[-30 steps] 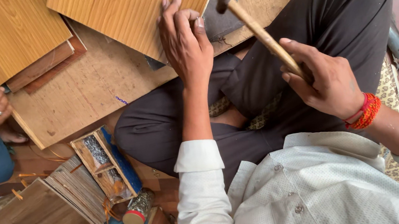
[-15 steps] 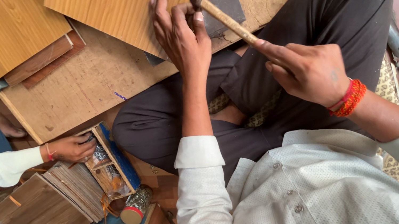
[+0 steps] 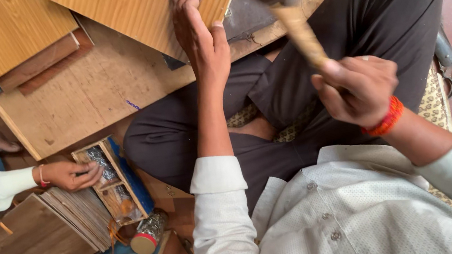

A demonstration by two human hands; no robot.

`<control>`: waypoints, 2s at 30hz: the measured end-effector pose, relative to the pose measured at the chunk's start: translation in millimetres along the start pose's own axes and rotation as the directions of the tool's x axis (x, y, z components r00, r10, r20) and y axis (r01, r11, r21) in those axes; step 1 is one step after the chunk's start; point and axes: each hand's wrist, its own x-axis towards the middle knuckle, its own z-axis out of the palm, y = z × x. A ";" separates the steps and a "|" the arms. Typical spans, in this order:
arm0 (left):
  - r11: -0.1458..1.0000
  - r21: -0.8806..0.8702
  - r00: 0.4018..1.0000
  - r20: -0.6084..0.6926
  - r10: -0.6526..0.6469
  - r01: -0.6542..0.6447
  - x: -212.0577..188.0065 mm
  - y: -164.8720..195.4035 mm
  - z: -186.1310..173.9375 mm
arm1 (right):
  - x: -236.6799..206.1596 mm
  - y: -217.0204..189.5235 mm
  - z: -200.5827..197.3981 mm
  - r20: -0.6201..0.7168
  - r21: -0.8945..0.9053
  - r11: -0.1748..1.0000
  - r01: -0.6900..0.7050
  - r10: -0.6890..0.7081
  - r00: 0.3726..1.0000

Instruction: The person sits on the floor and assembles wooden frames by hammering nails into wooden boards and attaching them to frame structures. They repeatedly pick up boards, position them, hammer nails, and place the finished frames aside.

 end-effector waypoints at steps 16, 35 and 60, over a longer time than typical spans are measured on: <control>0.995 -0.049 0.996 -0.001 0.087 -0.087 11.5 -5.0 5.1 | 10.7 10.4 5.4 0.008 -0.041 0.997 0.058 -0.058 0.998; 0.941 0.143 0.935 0.230 0.271 -0.308 8.3 -31.4 -26.5 | -26.1 -1.4 -46.1 0.655 -0.076 0.796 -0.601 0.494 0.572; 0.574 -0.803 0.735 -0.291 -0.612 0.160 -28.4 -10.5 -48.1 | 228.2 163.2 110.5 0.391 0.201 0.970 -0.136 0.048 0.919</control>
